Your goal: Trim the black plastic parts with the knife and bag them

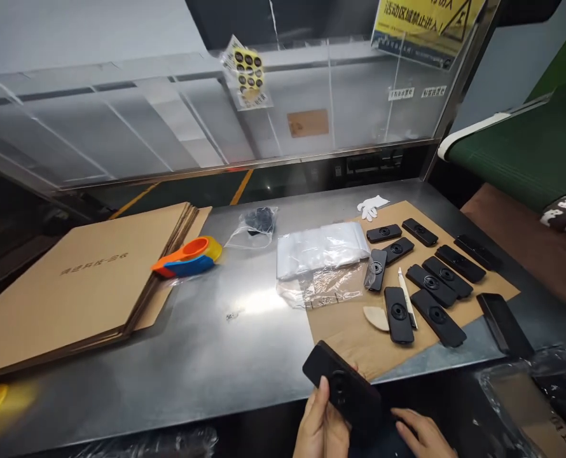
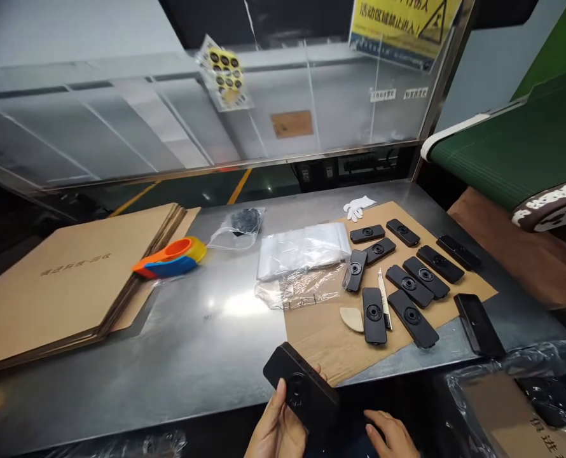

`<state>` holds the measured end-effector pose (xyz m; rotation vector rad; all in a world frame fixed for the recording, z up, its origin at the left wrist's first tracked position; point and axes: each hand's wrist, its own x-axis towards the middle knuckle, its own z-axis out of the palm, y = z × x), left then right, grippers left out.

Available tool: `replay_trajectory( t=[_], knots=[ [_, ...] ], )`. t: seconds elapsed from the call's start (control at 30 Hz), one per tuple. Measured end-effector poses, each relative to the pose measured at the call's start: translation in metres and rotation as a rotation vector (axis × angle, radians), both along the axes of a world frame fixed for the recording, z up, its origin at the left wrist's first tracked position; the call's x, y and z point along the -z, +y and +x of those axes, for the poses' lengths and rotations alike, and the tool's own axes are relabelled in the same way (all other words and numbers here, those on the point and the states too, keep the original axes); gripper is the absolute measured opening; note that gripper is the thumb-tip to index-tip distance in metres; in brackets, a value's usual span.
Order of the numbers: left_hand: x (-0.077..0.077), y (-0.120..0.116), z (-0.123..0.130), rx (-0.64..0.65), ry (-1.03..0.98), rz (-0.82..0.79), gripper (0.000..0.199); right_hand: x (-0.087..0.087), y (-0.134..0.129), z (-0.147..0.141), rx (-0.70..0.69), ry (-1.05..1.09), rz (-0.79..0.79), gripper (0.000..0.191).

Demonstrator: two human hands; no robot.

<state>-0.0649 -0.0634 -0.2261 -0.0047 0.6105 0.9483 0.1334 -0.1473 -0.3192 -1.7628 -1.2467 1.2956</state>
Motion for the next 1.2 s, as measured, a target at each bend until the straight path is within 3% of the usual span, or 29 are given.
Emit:
replay_trajectory(
  t=[0.1,0.2,0.3,0.43,0.57,0.77,1.0,1.2],
  knots=[
    [-0.003,-0.02,0.009,-0.068,0.08,0.055,0.023,-0.031,-0.002,0.0,-0.06,0.076,0.041,0.036],
    [-0.001,-0.037,0.023,-0.09,0.21,0.121,0.029,-0.065,-0.006,-0.007,-0.051,0.095,0.209,0.041],
    [-0.001,-0.05,0.032,-0.073,0.362,0.272,0.034,-0.079,-0.007,-0.015,-0.136,0.147,0.281,0.046],
    [-0.009,-0.062,0.031,-0.012,0.545,0.471,0.033,-0.074,-0.01,-0.02,-0.13,0.27,0.231,0.044],
    [-0.017,-0.071,0.029,0.092,0.609,0.555,0.032,-0.07,-0.015,-0.024,-0.1,0.397,0.189,0.042],
    [-0.019,-0.076,0.03,0.107,0.684,0.679,0.033,-0.072,-0.015,-0.025,-0.101,0.542,0.158,0.048],
    [-0.014,-0.077,0.03,0.092,0.797,0.724,0.029,-0.071,-0.005,-0.023,-0.129,0.645,0.146,0.041],
    [-0.014,-0.059,0.029,0.072,0.824,0.72,0.029,-0.071,0.017,-0.024,-0.184,0.681,0.14,0.041]
  ],
)
